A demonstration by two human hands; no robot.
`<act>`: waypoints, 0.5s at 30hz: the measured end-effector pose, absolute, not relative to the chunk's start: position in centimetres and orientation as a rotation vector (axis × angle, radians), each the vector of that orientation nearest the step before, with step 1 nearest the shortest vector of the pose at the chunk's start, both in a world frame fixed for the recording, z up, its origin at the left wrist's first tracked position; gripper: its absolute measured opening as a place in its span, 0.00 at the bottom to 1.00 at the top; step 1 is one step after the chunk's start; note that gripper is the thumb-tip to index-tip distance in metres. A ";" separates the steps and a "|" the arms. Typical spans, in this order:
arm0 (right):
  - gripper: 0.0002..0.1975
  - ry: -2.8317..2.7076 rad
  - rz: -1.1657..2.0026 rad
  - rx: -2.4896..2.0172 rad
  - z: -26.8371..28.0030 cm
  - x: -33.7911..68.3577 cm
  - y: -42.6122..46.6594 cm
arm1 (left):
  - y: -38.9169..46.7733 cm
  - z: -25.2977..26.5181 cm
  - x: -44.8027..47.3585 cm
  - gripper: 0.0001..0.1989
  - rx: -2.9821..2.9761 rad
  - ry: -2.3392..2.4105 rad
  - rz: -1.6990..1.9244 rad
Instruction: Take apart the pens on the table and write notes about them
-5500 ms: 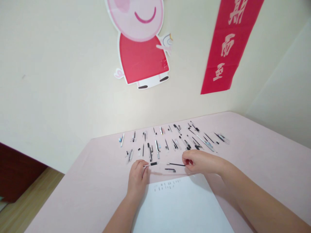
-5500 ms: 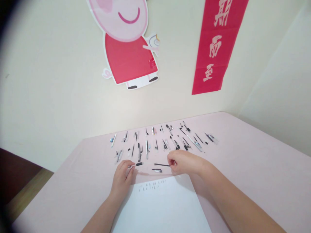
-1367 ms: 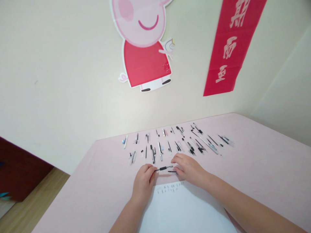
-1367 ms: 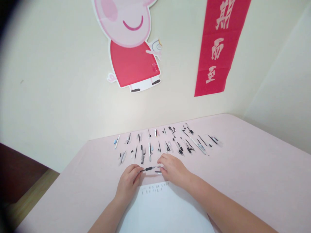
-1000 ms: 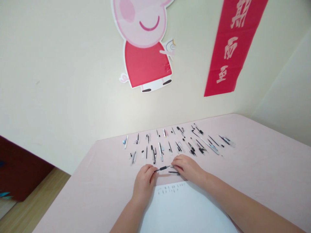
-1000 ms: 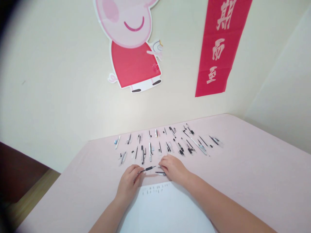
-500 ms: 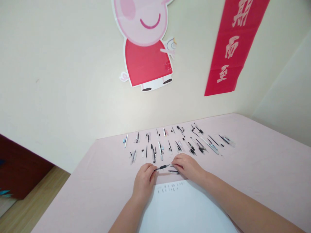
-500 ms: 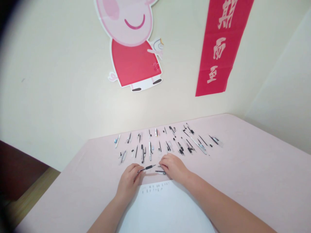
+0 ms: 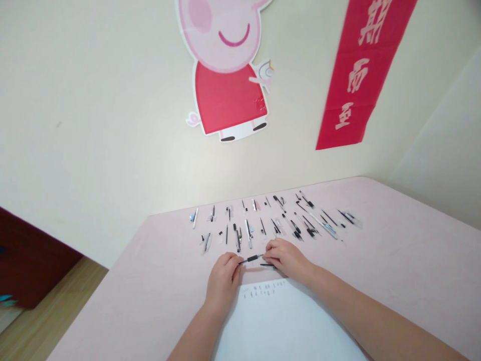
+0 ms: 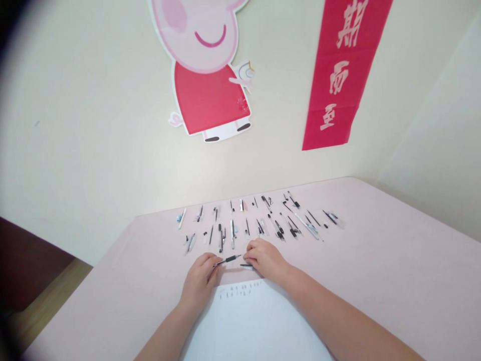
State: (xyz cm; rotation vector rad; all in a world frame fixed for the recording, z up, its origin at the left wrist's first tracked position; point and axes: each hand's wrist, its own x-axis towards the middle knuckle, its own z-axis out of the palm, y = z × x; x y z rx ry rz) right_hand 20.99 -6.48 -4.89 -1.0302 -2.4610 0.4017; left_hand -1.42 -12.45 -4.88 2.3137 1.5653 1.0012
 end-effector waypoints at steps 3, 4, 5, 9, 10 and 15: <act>0.09 -2.472 0.384 -1.051 -4.6 21.0 -6.6 | -12.4 -4.8 -1.4 0.08 2.307 1.570 0.995; 0.09 -2.474 0.372 -1.066 -4.6 21.1 -6.6 | -12.4 -4.8 -1.4 0.08 2.304 1.572 0.995; 0.10 -2.472 0.359 -1.082 -4.6 21.1 -6.7 | -12.4 -4.8 -1.4 0.08 2.301 1.574 0.995; 0.13 -2.425 0.315 -1.120 -4.5 21.3 -6.8 | -12.5 -4.8 -1.3 0.08 2.301 1.566 1.007; 0.13 -2.402 0.316 -1.122 -4.4 21.4 -6.9 | -12.5 -4.8 -1.3 0.07 2.303 1.563 1.013; 0.11 -2.196 0.529 -1.108 -4.0 21.5 -6.7 | -12.5 -4.6 -1.2 0.07 2.310 1.557 1.042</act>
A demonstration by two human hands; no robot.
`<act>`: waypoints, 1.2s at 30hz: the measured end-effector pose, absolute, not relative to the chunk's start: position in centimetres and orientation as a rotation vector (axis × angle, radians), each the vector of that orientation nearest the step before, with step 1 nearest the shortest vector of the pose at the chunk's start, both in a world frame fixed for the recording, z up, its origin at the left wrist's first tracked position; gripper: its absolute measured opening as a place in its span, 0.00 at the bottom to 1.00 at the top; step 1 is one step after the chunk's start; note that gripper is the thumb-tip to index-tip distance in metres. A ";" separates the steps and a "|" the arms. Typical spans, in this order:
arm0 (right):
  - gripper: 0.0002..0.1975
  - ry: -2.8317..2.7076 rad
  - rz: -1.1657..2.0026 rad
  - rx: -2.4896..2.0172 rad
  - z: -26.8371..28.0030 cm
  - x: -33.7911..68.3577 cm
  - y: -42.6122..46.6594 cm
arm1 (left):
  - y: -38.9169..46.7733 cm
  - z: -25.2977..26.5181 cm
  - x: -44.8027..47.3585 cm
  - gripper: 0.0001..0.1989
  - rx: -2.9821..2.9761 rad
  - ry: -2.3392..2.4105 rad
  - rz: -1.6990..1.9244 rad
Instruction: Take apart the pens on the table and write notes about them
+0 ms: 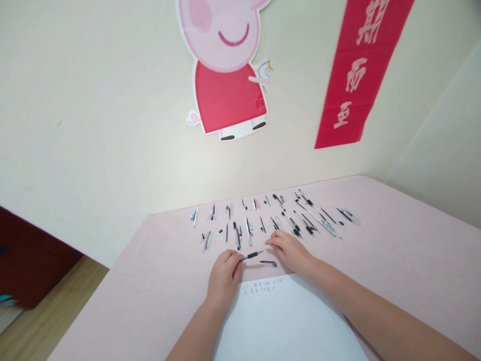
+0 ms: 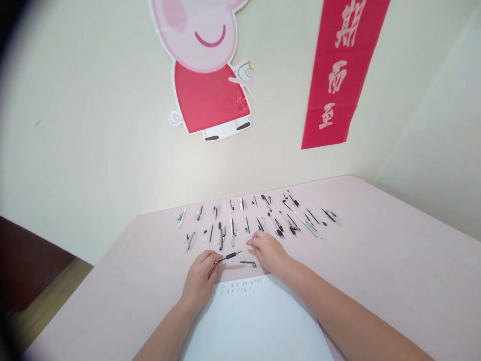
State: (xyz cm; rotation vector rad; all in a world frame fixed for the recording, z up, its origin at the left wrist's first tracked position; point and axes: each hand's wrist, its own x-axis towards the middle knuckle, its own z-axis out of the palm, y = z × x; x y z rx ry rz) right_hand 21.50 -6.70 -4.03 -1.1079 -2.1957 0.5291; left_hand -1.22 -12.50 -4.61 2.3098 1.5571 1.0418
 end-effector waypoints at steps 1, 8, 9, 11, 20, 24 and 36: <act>0.11 -2.128 0.615 -1.110 -3.9 21.5 -6.7 | -12.5 -4.6 -1.2 0.07 2.309 1.560 1.045; 0.13 -1.453 1.351 -1.185 -2.1 20.4 -7.4 | -12.5 -4.6 -1.4 0.09 2.277 1.580 1.169; 0.14 -1.379 1.383 -1.173 -1.8 20.2 -7.7 | -12.5 -4.6 -1.4 0.09 2.269 1.587 1.193; 0.15 -1.262 1.413 -1.150 -1.3 19.7 -8.2 | -12.4 -4.6 -1.4 0.09 2.259 1.595 1.228; 0.16 -1.075 1.439 -1.109 -3.0 18.4 -9.1 | -12.3 -4.5 -1.4 0.08 2.251 1.603 1.219; 0.16 -1.140 1.411 -1.063 -3.7 18.0 -9.0 | -12.2 -4.6 -1.4 0.08 2.270 1.602 1.219; 0.08 -1.405 1.228 -1.085 -4.2 18.0 -8.9 | -12.2 -4.4 -1.3 0.08 2.311 1.612 1.224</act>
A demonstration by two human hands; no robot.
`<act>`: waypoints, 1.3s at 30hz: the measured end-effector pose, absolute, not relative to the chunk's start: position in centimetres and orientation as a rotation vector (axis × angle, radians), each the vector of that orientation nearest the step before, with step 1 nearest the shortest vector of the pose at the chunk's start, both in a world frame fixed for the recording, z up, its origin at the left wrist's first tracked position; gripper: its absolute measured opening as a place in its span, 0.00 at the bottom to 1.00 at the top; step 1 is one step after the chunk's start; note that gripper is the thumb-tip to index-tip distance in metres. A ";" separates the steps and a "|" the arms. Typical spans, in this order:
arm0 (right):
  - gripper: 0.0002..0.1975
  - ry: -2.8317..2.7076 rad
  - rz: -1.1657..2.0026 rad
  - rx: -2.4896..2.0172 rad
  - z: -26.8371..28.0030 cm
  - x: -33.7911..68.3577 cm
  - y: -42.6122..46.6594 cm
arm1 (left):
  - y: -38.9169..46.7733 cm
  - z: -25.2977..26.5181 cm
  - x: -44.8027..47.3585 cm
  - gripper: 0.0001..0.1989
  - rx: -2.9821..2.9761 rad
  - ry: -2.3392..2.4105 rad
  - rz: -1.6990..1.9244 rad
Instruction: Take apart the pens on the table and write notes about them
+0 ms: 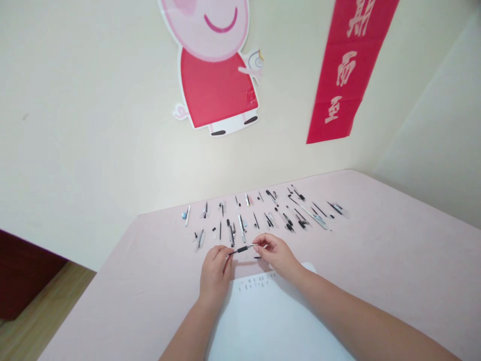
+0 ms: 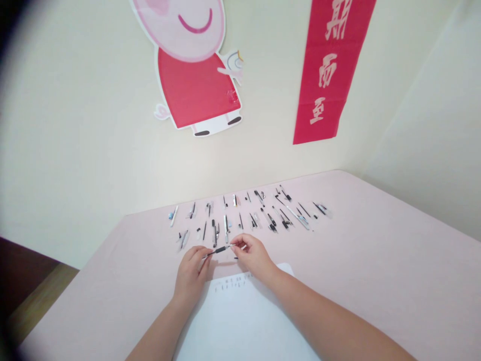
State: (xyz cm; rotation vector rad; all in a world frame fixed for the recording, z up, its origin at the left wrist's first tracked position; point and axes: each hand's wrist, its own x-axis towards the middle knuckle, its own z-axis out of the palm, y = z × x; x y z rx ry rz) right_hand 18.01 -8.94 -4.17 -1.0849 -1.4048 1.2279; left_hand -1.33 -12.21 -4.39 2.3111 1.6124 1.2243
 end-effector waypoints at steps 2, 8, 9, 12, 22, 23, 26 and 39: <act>0.08 -1.443 1.206 -1.096 -4.3 18.0 -8.9 | -12.2 -4.5 -1.4 0.08 2.314 1.615 1.215; 0.05 -1.512 1.156 -1.105 -4.0 17.9 -9.0 | -12.1 -4.8 -1.7 0.08 2.339 1.606 1.199; 0.05 -1.520 1.148 -1.103 -4.0 17.9 -9.1 | -12.1 -4.8 -1.7 0.08 2.343 1.602 1.204; 0.04 -1.544 1.131 -1.104 -3.9 17.9 -9.1 | -12.1 -4.7 -1.7 0.08 2.344 1.599 1.203; 0.03 -1.600 1.091 -1.117 -4.0 17.9 -9.1 | -12.1 -4.9 -1.7 0.08 2.353 1.602 1.221; 0.03 -1.605 1.090 -1.115 -4.0 17.9 -9.1 | -12.1 -4.9 -1.7 0.08 2.356 1.598 1.221; 0.03 -1.616 1.077 -1.111 -3.9 17.9 -9.1 | -12.1 -4.8 -1.7 0.08 2.369 1.593 1.214; 0.03 -1.601 1.079 -1.120 -4.0 17.9 -9.1 | -12.1 -4.8 -1.7 0.08 2.377 1.516 1.182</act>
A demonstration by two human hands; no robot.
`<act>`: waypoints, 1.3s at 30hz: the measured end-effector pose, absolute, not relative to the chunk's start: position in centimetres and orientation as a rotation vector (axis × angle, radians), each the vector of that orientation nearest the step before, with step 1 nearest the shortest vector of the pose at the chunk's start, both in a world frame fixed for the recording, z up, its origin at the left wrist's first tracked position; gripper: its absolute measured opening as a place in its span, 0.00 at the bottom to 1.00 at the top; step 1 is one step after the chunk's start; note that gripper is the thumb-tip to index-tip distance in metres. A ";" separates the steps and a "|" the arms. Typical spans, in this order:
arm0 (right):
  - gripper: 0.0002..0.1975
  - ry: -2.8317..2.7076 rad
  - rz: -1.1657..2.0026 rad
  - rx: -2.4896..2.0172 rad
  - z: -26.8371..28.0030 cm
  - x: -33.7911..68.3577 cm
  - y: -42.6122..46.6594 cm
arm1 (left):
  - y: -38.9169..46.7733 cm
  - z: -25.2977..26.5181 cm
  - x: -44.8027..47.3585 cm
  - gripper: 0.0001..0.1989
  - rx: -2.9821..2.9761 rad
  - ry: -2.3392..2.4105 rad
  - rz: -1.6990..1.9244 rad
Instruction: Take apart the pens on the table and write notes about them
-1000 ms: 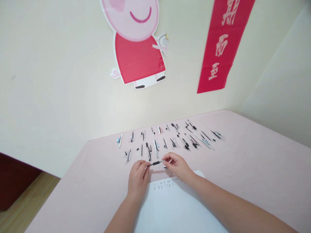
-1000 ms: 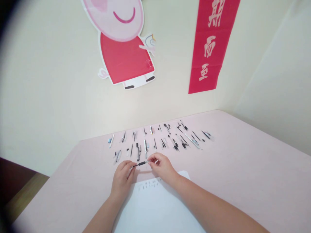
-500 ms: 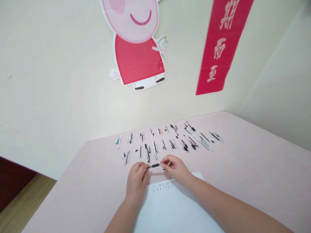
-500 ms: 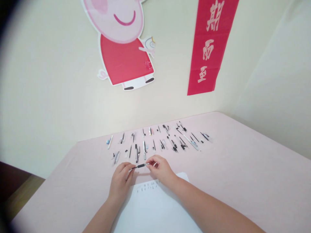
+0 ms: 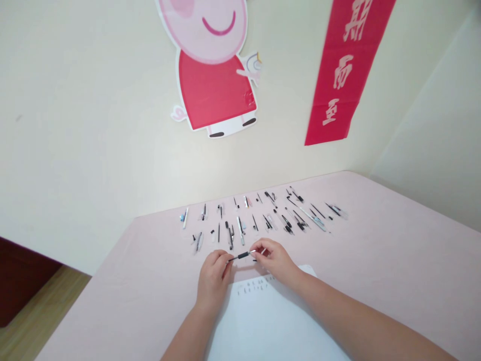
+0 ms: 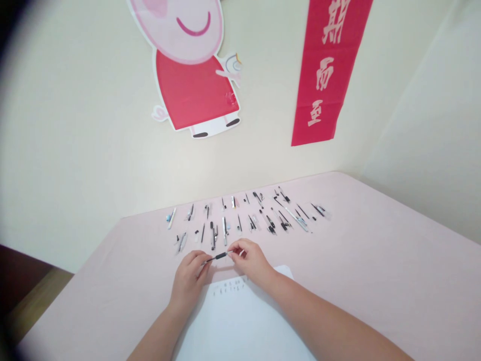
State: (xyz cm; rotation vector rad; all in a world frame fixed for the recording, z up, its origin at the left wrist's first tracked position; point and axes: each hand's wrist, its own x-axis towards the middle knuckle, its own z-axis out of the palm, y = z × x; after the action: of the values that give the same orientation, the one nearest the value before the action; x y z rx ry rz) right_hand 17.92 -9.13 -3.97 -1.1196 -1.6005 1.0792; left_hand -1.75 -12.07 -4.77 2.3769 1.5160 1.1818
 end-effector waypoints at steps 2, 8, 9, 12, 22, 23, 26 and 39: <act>0.03 -1.603 1.086 -1.120 -4.1 18.0 -9.1 | -12.1 -4.8 -1.8 0.07 2.375 1.524 1.180; 0.04 -1.623 1.084 -1.116 -4.3 18.1 -9.1 | -12.1 -4.7 -1.7 0.07 2.373 1.540 1.206; 0.04 -1.625 1.079 -1.115 -4.4 18.1 -9.1 | -12.1 -4.7 -1.6 0.07 2.374 1.537 1.209; 0.05 -1.636 1.066 -1.111 -4.5 18.1 -9.0 | -12.1 -4.6 -1.7 0.07 2.375 1.529 1.196; 0.11 -1.698 1.006 -1.074 -4.3 18.3 -9.2 | -12.1 -4.6 -1.7 0.06 2.347 1.549 1.226; 0.11 -1.701 1.002 -1.062 -4.2 18.3 -9.3 | -12.2 -4.5 -1.7 0.06 2.340 1.554 1.233; 0.11 -1.698 0.999 -1.043 -4.1 18.2 -9.3 | -12.2 -4.5 -1.8 0.06 2.323 1.558 1.231; 0.10 -1.513 1.137 -1.084 -4.3 18.2 -9.2 | -12.4 -4.4 -1.5 0.06 2.286 1.559 1.213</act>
State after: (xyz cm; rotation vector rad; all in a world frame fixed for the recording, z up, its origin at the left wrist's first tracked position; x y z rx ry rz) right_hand 18.24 -9.16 -4.31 -1.0838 -1.5126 1.1375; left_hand -1.45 -12.39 -4.37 2.2859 1.5589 1.2127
